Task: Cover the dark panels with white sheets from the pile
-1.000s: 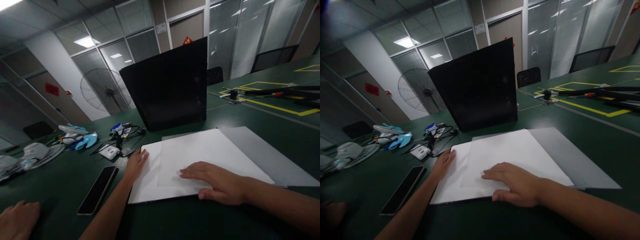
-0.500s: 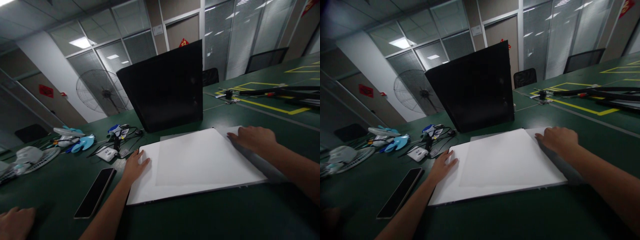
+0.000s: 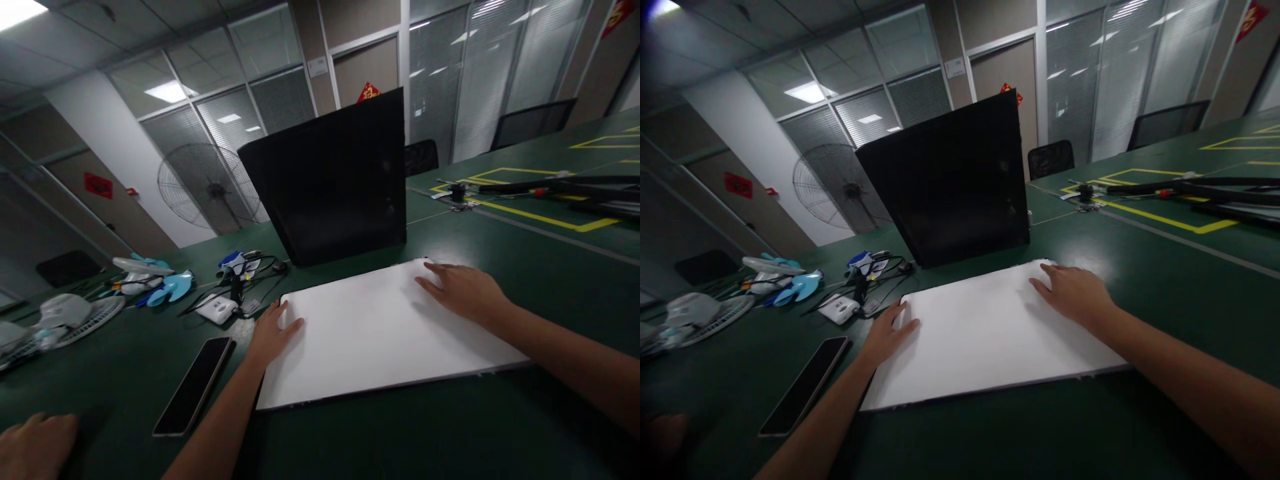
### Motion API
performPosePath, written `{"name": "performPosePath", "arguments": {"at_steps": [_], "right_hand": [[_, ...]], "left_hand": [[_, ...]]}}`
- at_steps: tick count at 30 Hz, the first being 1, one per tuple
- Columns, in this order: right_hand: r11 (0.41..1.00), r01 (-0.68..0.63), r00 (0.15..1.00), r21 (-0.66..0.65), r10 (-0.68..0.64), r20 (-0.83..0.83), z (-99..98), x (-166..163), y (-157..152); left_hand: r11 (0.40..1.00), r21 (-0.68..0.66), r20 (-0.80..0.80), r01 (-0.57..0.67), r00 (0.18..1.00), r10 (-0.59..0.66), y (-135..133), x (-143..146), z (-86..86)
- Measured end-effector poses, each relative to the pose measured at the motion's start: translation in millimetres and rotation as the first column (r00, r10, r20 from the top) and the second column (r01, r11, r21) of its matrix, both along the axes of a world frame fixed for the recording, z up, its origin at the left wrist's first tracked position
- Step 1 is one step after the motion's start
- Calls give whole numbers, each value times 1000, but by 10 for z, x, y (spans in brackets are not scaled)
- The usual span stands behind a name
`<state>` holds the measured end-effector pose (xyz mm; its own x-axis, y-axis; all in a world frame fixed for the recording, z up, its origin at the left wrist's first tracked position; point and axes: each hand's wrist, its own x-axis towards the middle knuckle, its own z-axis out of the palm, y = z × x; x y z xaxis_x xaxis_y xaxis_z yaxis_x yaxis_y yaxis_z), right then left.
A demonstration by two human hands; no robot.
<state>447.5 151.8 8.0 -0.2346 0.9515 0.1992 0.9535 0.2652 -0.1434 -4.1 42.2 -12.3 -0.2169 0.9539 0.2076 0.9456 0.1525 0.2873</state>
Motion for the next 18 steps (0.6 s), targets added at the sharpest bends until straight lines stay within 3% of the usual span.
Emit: {"name": "performPosePath", "arguments": {"at_steps": [5, 11, 15, 18], "right_hand": [[996, -16, 1000, 82, 16, 2, -50, 140, 129], [992, -112, 994, 59, 112, -2, -210, 299, 291], [980, -175, 985, 90, 175, 2, -238, 275, 296], [946, -269, 963, 183, 268, 31, -146, 179, 192]], "left_hand": [[999, 33, 66, 12, 998, -14, 2, -38, -2], [999, 35, 117, 33, 992, -37, -41, 15, 88], [999, -27, 40, 44, 998, -42, -36, 34, 95], [997, -63, -12, 34, 999, -35, -26, 36, 95]]}}
